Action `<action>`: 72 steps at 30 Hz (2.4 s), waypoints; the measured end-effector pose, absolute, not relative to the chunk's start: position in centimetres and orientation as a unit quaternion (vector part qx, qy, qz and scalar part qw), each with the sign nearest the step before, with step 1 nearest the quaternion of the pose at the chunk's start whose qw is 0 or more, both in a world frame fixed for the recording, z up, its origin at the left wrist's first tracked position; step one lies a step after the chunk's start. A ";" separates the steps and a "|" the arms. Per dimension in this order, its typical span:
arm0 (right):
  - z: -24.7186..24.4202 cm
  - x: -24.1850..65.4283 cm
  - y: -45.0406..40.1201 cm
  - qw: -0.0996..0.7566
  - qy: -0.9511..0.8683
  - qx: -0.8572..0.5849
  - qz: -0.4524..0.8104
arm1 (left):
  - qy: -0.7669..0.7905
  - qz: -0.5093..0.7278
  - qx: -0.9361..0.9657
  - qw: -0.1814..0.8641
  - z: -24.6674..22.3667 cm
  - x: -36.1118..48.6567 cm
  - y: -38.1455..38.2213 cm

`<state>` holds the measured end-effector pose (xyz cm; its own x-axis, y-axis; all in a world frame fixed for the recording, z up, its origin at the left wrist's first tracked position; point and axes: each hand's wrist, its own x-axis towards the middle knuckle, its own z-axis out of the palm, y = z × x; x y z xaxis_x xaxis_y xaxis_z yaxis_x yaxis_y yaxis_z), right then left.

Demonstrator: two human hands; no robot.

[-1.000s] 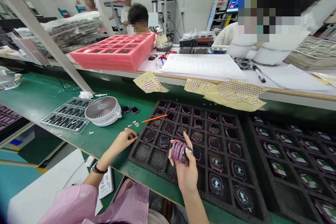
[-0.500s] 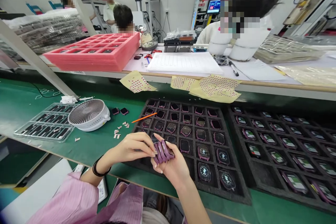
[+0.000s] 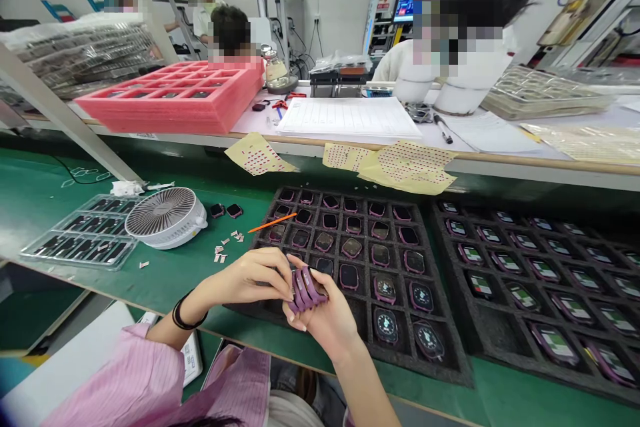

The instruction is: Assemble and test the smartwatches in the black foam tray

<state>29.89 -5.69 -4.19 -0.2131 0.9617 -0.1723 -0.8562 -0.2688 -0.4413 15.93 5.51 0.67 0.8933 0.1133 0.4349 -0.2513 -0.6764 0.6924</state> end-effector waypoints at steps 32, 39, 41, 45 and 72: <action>-5.6 29.3 -5.5 0.544 -0.130 -0.214 0.801 | -0.038 0.117 0.846 0.519 -0.4 16.3 6.9; -6.4 28.8 -6.6 0.569 -0.152 -0.293 0.753 | 0.030 0.116 0.832 0.541 -2.1 15.5 6.8; -6.7 28.5 -7.0 0.566 -0.161 -0.306 0.749 | 0.030 0.098 0.839 0.534 -2.6 15.3 6.7; -6.9 27.5 -7.3 0.568 -0.152 -0.318 0.744 | 0.054 0.100 0.845 0.522 -3.5 15.0 6.6; -5.1 29.8 -5.9 0.589 -0.104 -0.300 0.743 | 0.276 0.291 0.916 -0.010 -5.0 9.0 10.7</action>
<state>29.78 -5.92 -5.06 -0.1257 0.9378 -0.3236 -0.8128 -0.2844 -0.5084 8.96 10.69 -5.04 0.6782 0.4997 0.5388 0.5115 -0.8475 0.1422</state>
